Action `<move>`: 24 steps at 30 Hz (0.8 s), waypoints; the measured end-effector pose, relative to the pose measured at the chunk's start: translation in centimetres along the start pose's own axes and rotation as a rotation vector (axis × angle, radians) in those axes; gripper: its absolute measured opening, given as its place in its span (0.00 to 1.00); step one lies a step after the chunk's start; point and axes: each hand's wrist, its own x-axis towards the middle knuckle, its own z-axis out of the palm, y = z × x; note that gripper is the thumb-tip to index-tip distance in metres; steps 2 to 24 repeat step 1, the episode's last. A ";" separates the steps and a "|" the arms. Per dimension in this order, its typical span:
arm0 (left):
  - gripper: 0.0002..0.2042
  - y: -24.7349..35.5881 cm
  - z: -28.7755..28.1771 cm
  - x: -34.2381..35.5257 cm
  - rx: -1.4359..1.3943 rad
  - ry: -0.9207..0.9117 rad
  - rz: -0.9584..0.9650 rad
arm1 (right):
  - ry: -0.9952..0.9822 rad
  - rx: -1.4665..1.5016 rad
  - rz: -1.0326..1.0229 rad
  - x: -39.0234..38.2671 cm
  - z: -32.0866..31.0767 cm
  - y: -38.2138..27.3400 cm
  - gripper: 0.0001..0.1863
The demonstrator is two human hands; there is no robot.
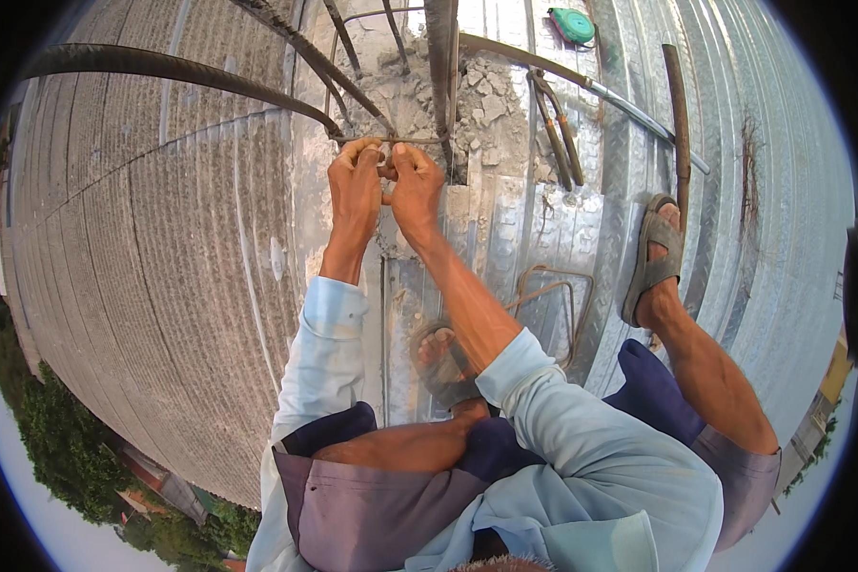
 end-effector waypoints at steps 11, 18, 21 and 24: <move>0.20 -0.2 -0.1 -0.1 0.002 -0.001 -0.002 | -0.010 -0.007 0.017 0.4 -0.4 0.7 0.16; 0.20 -0.2 -0.1 -0.1 0.002 -0.001 -0.002 | -0.010 -0.007 0.017 0.4 -0.4 0.7 0.16; 0.20 -0.2 -0.1 -0.1 0.002 -0.001 -0.002 | -0.010 -0.007 0.017 0.4 -0.4 0.7 0.16; 0.20 -0.2 -0.1 -0.1 0.002 -0.001 -0.002 | -0.010 -0.007 0.017 0.4 -0.4 0.7 0.16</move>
